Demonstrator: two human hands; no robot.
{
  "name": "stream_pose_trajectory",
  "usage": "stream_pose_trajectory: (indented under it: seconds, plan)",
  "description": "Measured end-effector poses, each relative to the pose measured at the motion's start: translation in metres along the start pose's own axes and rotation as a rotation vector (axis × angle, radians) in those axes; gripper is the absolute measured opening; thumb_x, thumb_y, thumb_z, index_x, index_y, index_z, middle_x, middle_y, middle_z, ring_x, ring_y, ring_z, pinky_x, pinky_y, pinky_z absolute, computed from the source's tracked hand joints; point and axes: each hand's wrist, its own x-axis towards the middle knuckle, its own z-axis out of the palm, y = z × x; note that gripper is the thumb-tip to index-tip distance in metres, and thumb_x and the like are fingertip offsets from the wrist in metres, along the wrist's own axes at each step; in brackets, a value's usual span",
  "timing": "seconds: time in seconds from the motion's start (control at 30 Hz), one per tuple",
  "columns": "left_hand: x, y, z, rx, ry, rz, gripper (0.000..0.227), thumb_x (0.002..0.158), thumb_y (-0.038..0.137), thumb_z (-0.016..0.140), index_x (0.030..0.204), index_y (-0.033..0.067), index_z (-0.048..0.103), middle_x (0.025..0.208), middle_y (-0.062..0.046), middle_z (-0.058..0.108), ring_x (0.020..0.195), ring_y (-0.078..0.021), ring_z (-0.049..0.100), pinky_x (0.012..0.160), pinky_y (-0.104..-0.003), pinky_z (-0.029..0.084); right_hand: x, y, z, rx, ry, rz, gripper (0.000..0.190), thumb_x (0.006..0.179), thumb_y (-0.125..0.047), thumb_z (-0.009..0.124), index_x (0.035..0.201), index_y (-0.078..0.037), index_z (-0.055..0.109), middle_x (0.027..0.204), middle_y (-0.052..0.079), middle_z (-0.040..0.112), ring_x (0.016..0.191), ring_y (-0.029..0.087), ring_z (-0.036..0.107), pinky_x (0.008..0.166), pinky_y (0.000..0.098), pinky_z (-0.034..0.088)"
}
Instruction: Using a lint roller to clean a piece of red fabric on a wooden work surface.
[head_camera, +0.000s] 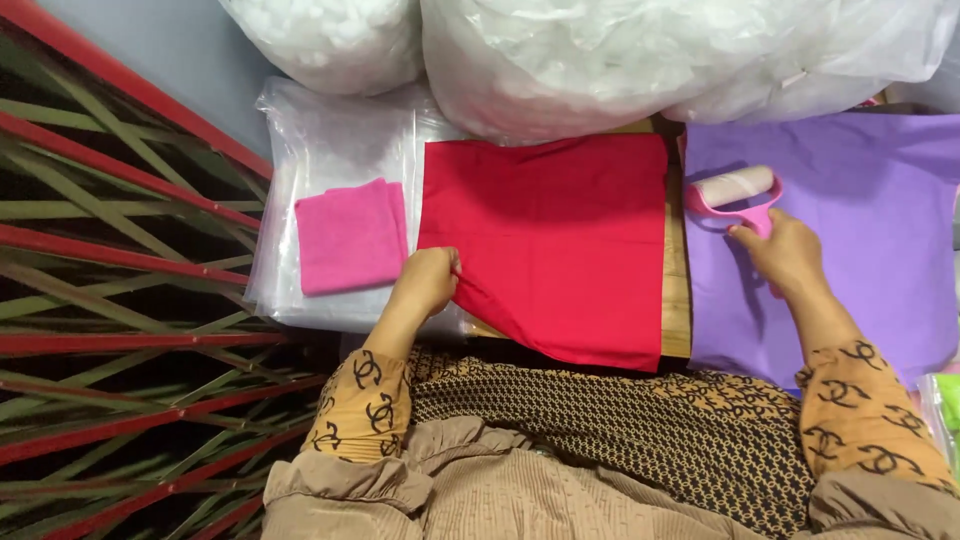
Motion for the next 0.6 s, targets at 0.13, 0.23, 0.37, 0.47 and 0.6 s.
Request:
stream_pose_trajectory:
  seconds: [0.13,0.23,0.37,0.47,0.6]
  plan:
    - [-0.012,0.006,-0.008,-0.053,-0.004,-0.034,0.023,0.098,-0.002,0.055,0.082,0.0129,0.058,0.078,-0.001,0.06,0.075,-0.0167,0.058,0.07,-0.035,0.052,-0.047,-0.065,-0.046,-0.343,0.027,0.101,0.089,0.092,-0.073,0.062,0.146,-0.003,0.055,0.13,0.027,0.063,0.117,0.045,0.061,0.091,0.0587,0.049]
    - [-0.026,0.013,-0.014,-0.205,0.087,0.054,0.017,0.093,0.0,0.058,0.082,0.0128,0.063,0.086,-0.002,0.07,0.084,-0.0194,0.064,0.077,-0.039,0.051,-0.103,-0.136,-0.05,-0.039,0.259,-0.252,0.055,0.088,-0.043,0.07,0.138,-0.02,0.07,0.1,0.023,0.068,0.085,0.045,0.066,0.073,0.0574,0.052]
    - [-0.026,-0.006,-0.003,-0.321,0.155,0.287,0.012,0.084,0.011,0.071,0.096,0.0116,0.076,0.086,-0.017,0.075,0.091,-0.0356,0.072,0.081,-0.046,0.056,-0.171,-0.206,0.038,0.026,-0.107,-0.508,0.076,0.082,-0.052,0.075,0.147,-0.02,0.055,0.13,0.014,0.067,0.119,0.041,0.064,0.101,0.058,0.044]
    - [-0.064,-0.004,-0.019,-0.478,0.15,0.352,0.016,0.084,0.009,0.07,0.098,0.009,0.076,0.087,-0.015,0.076,0.09,-0.026,0.071,0.083,-0.04,0.057,-0.185,-0.191,0.097,-0.035,-0.122,-0.544,0.073,0.088,-0.044,0.069,0.151,-0.018,0.043,0.123,0.011,0.067,0.115,0.034,0.068,0.101,0.0487,0.047]
    - [-0.137,-0.022,-0.053,-0.553,0.132,0.439,0.017,0.082,-0.001,0.07,0.098,0.0009,0.077,0.091,-0.023,0.074,0.094,-0.0324,0.07,0.086,-0.045,0.058,-0.2,-0.119,0.059,-0.134,-0.002,-0.309,0.041,0.081,-0.032,0.073,0.121,-0.031,0.067,0.099,0.006,0.074,0.093,0.035,0.075,0.083,0.0479,0.059]
